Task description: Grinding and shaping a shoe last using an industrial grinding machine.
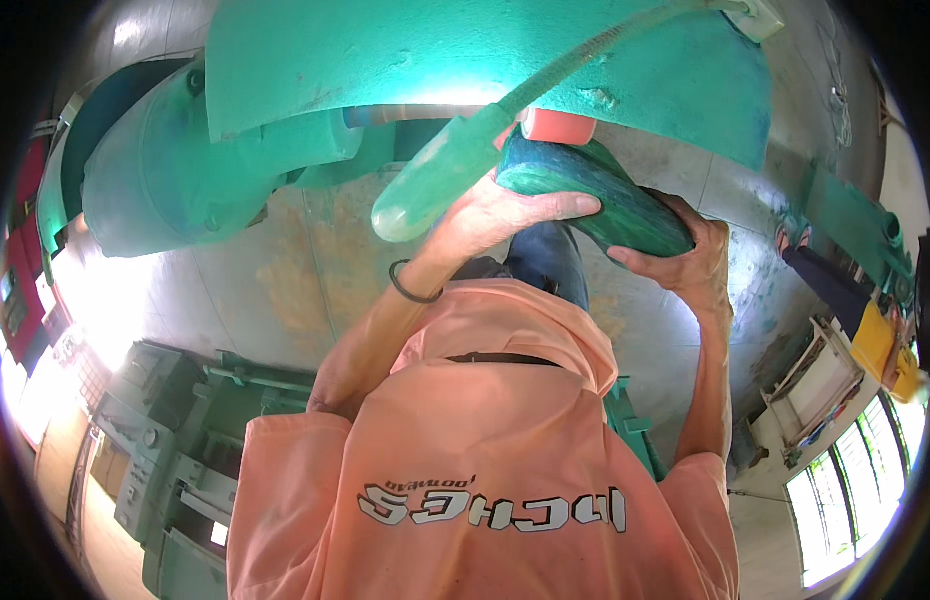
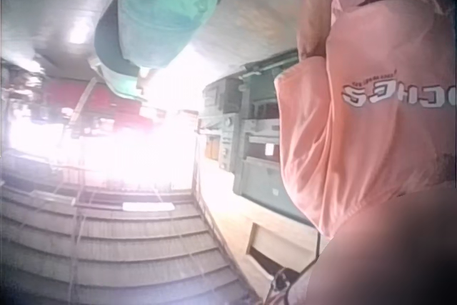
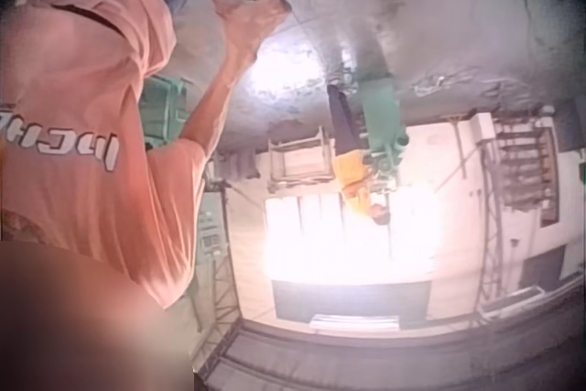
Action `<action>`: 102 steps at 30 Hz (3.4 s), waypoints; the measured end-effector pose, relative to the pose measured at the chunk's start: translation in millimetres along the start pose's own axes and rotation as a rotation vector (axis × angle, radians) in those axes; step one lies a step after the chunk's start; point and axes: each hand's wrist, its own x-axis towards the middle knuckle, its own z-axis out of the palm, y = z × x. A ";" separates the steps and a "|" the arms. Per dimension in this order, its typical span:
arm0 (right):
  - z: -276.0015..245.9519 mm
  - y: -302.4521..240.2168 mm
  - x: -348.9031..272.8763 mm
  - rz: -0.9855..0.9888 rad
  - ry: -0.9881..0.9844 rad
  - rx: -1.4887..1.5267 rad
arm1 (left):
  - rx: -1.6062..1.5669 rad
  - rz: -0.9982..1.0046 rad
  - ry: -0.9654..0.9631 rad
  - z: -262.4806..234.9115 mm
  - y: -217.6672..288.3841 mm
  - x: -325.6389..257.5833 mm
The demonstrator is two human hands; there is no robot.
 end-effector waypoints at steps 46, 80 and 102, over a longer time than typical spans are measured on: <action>-29.9 16.1 33.9 -0.206 -0.071 -0.329 | 0.039 0.126 0.228 17.9 -6.7 -13.5; -9.1 -5.9 46.2 -0.226 -0.038 -0.349 | -0.070 0.151 0.179 -17.1 -11.2 -19.4; -20.3 -20.7 -21.1 0.174 0.121 -0.075 | 0.019 0.112 -0.112 6.2 -16.6 19.2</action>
